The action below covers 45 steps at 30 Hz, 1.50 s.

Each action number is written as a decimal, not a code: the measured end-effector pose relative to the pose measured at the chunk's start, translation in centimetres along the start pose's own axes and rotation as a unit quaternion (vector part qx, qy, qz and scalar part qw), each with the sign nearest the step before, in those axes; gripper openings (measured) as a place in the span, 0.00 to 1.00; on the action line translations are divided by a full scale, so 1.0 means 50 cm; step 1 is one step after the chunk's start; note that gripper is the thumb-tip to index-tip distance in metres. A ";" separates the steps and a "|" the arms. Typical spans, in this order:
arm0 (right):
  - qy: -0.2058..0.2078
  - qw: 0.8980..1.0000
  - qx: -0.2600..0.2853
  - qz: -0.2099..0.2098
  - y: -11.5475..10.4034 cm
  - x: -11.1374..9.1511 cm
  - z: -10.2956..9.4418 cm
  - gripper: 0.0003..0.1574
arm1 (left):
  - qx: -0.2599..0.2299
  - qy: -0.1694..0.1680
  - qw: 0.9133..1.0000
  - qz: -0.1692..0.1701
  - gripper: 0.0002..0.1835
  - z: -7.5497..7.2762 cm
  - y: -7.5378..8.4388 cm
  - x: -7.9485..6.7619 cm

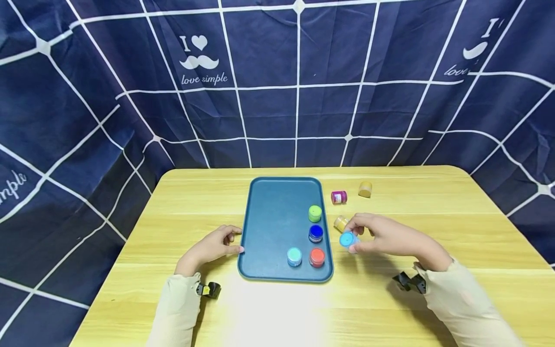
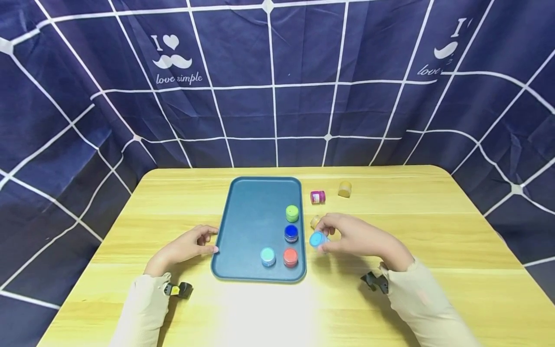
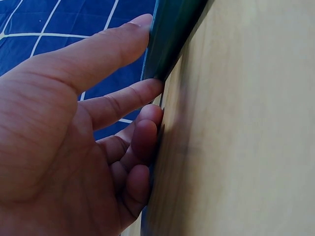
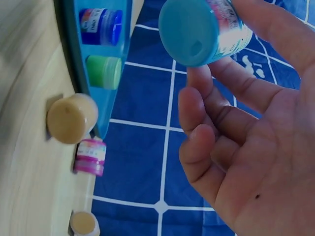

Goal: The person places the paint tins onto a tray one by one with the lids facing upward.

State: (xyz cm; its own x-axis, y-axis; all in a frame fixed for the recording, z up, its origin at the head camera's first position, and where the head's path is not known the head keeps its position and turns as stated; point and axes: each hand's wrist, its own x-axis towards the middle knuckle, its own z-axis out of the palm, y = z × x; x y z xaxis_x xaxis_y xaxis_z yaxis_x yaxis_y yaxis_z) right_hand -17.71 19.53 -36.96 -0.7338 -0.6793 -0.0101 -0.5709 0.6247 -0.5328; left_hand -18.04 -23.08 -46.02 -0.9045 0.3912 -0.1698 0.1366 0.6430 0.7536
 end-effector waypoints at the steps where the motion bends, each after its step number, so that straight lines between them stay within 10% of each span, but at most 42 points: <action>1: 0.001 1.000 0.003 -0.003 -0.001 0.004 0.001 0.16 | 0.000 0.000 1.000 0.000 0.27 0.000 -0.001 0.000; 45: -0.021 0.999 0.049 -0.002 -0.032 0.159 0.060 0.21 | 0.000 -0.002 1.000 -0.001 0.27 0.000 -0.003 0.003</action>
State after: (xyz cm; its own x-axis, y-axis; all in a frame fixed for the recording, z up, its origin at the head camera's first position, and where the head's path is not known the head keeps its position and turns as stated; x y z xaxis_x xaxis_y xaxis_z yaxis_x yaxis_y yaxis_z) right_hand -21.51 11.98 -38.74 -0.7146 -0.6982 -0.0426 -0.5335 0.5833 -0.6125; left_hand -18.20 -23.12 -46.12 -0.9027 0.3936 -0.1738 0.1353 0.6431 0.7537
